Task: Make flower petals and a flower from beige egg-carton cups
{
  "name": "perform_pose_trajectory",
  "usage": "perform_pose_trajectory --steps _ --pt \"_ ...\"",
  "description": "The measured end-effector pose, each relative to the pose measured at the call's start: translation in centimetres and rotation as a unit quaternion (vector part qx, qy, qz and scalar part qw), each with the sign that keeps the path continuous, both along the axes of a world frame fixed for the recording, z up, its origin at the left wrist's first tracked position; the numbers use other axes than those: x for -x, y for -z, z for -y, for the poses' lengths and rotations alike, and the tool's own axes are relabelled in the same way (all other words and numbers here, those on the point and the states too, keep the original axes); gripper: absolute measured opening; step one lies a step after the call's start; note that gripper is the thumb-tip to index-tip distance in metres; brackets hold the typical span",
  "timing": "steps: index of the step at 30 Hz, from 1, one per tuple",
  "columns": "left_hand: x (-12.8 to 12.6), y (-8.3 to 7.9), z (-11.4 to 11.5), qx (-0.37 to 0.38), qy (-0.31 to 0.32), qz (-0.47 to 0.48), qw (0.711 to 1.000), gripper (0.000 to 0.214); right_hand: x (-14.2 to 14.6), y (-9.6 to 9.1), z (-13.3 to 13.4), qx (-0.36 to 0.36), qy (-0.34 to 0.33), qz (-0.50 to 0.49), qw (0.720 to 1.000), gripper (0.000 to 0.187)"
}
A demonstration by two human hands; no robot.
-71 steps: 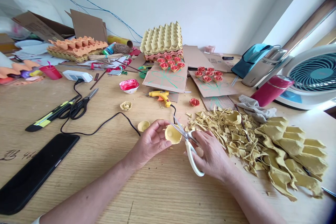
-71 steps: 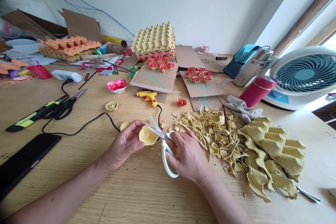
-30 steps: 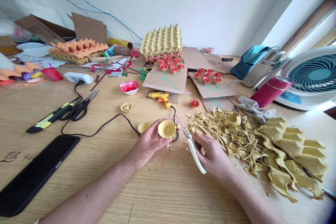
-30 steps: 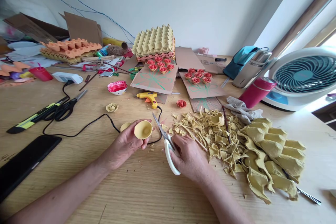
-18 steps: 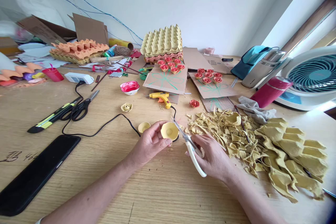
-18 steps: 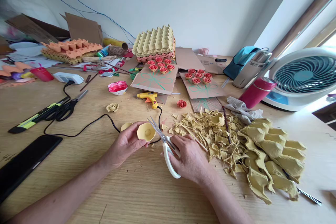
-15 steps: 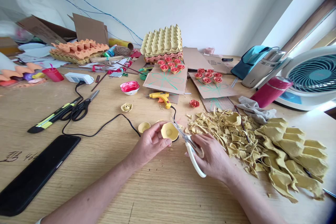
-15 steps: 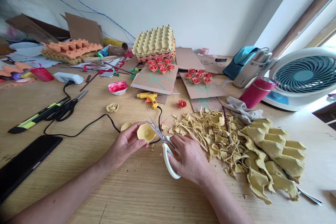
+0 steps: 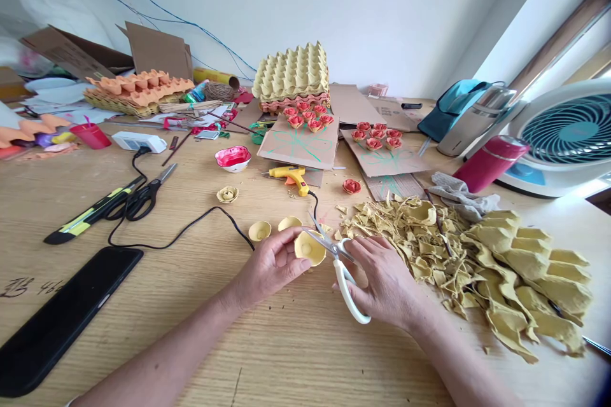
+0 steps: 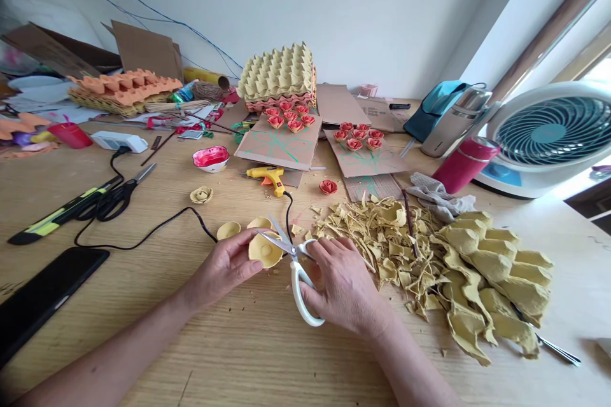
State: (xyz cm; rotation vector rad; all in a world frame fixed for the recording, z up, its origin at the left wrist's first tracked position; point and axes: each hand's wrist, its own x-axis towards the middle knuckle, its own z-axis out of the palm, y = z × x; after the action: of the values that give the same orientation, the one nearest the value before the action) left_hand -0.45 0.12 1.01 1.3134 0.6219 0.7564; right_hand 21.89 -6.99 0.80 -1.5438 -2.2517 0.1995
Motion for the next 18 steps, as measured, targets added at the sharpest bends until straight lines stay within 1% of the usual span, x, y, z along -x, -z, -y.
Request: perform_pose_trajectory --steps 4,11,15,18 --pt "0.12 -0.1 -0.18 -0.008 0.001 0.0 1.0 0.038 -0.06 0.2 0.04 0.0 -0.016 -0.014 1.0 0.021" --pt "0.51 0.01 -0.29 0.009 0.006 0.007 1.0 0.043 -0.17 0.27 0.07 0.011 -0.026 -0.03 0.999 0.024" --pt "0.66 0.26 -0.55 -0.01 0.024 0.035 0.999 0.035 -0.17 0.18 0.11 0.017 -0.036 -0.044 0.998 0.023" --pt "0.62 0.5 -0.8 -0.019 0.031 0.075 0.997 0.035 -0.15 0.09 0.14 0.016 -0.041 -0.052 0.998 0.025"
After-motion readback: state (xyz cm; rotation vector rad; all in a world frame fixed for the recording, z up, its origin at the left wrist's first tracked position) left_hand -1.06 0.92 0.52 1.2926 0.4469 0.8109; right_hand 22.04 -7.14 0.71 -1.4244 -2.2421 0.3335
